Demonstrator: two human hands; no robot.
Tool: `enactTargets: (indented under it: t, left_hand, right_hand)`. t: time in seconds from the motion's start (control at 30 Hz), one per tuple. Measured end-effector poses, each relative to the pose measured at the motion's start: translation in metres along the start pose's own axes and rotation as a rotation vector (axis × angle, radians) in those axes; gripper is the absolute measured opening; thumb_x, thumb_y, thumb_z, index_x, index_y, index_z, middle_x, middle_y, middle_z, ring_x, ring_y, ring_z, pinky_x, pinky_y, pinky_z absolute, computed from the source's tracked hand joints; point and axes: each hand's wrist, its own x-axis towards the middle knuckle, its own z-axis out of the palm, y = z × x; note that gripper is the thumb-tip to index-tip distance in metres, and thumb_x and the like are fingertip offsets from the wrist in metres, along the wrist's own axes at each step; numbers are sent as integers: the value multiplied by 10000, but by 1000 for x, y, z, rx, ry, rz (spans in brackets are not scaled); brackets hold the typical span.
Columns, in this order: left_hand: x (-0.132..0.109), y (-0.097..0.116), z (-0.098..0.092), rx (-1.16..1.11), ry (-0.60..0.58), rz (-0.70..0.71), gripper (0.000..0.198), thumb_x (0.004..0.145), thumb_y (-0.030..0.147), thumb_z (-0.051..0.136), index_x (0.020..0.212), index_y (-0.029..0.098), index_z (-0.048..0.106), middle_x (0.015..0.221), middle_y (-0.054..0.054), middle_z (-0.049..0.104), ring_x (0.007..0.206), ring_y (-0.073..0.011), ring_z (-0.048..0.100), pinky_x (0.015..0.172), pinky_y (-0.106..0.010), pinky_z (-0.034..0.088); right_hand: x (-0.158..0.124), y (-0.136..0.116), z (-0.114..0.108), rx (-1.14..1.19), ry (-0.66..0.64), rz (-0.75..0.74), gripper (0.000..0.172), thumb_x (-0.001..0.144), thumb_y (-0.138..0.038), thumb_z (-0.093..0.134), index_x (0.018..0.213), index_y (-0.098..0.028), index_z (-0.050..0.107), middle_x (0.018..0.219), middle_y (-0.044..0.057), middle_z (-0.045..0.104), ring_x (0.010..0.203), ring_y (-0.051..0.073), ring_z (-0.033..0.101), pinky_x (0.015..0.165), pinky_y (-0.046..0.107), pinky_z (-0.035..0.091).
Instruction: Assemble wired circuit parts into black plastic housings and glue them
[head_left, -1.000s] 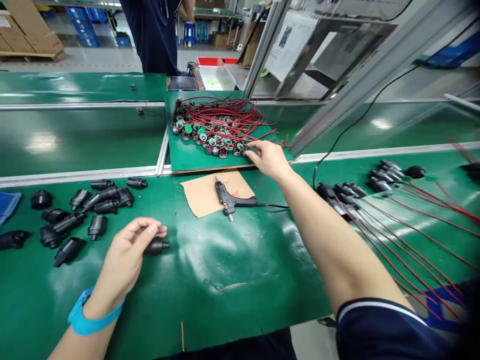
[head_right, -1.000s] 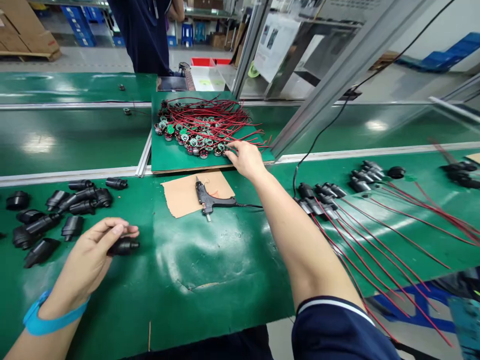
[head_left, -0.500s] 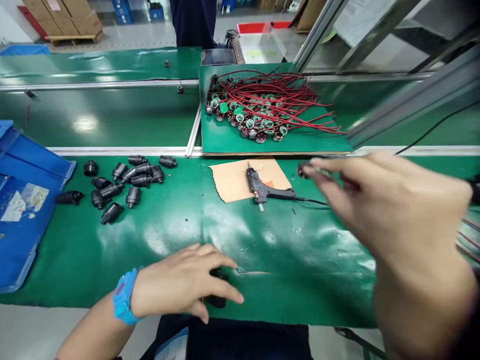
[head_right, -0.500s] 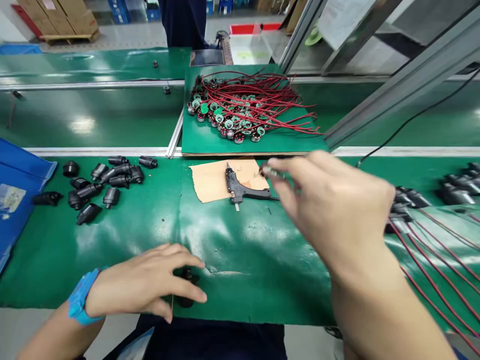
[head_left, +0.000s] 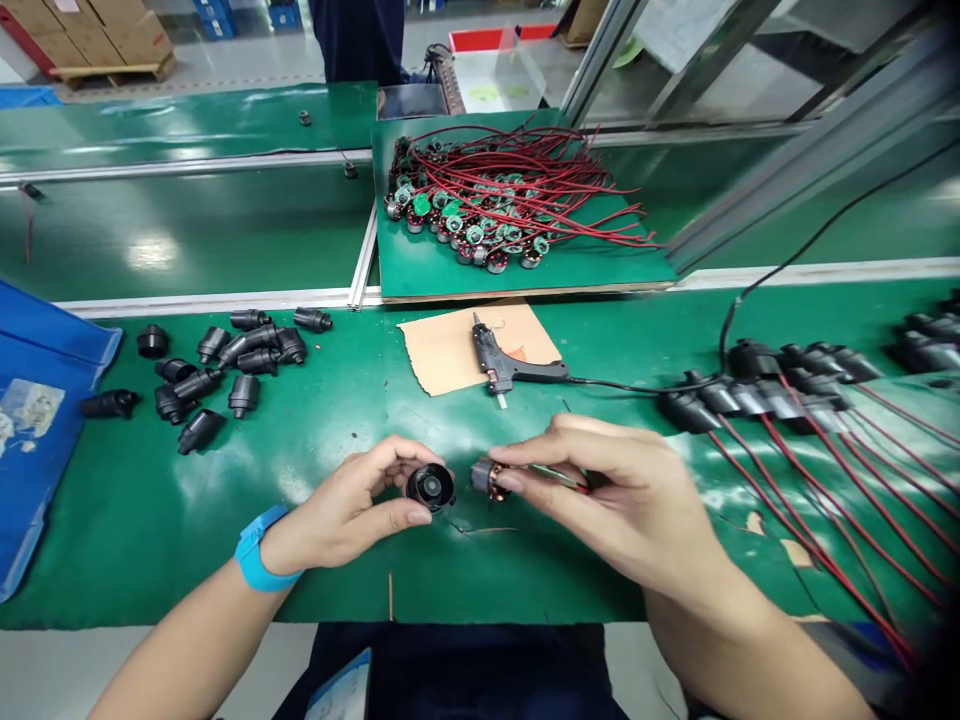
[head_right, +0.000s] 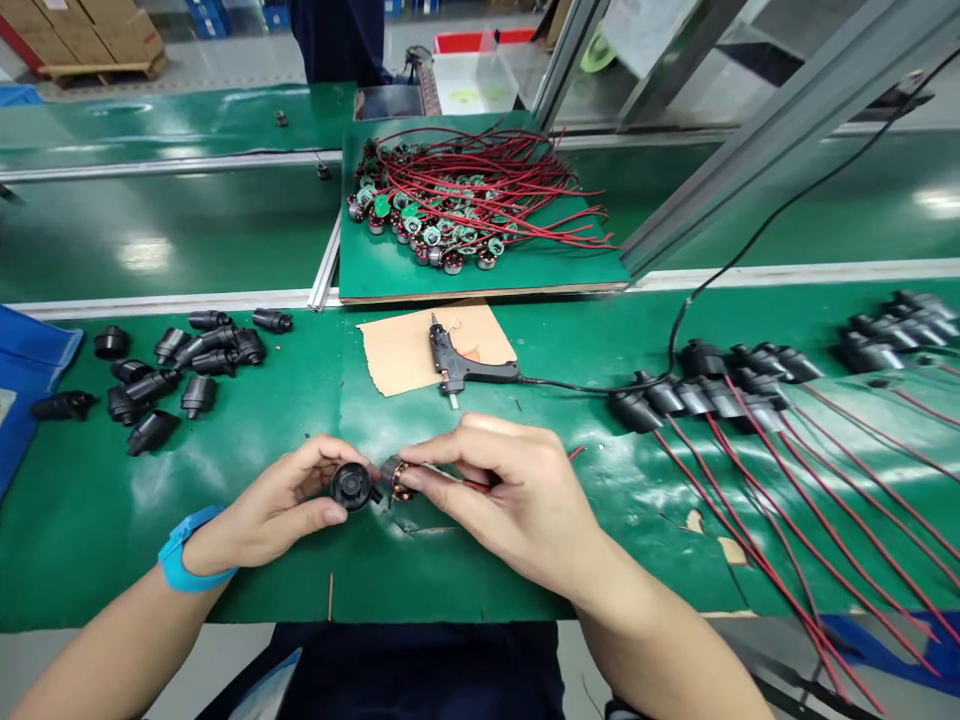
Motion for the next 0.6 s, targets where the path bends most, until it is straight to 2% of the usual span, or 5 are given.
enactTargets:
  t: [0.1,0.27,0.33,0.47,0.6]
  left_hand:
    - [2,-7,9,61,22,35,295,968,333,681,1240,253,598,1104,-73,694,986,-203,683,866,-331,577]
    - [8,-12,21,476,374,179,319,898,251,768,1187,262,633,1093,-58,654,1014,-202,644,871,-334,549]
    - [9,-13,24,556,446,219,275,886,216,765,1131,243,642,1041,-58,646,979,-204,643,834,-332,555]
    - [9,-13,27,588,469,238,243,881,210,748,1098,234,640,1009,-65,653,943,-218,656,803,-350,568]
    - [7,-16,26,555,473,216,285,868,191,752,1122,236,631,1072,-76,656,1003,-227,654,839,-355,568]
  right_hand:
    - [-1,0,3,67,-15,20,90,907,-261,758,966,-221,814,598,-33,585,492,86,476,472,232,384]
    - [0,5,15,123,45,68,84,896,-256,762,943,-205,810,614,-33,578,508,86,481,486,233,380]
    - [1,8,24,149,46,74,96,900,-267,755,939,-196,806,598,-43,528,510,87,473,496,232,390]
    - [1,14,40,143,27,28,129,923,-276,720,968,-180,793,580,-75,390,499,80,427,488,223,370]
    - [0,17,44,50,18,-17,134,946,-272,689,964,-177,782,589,-66,428,507,78,419,486,221,345]
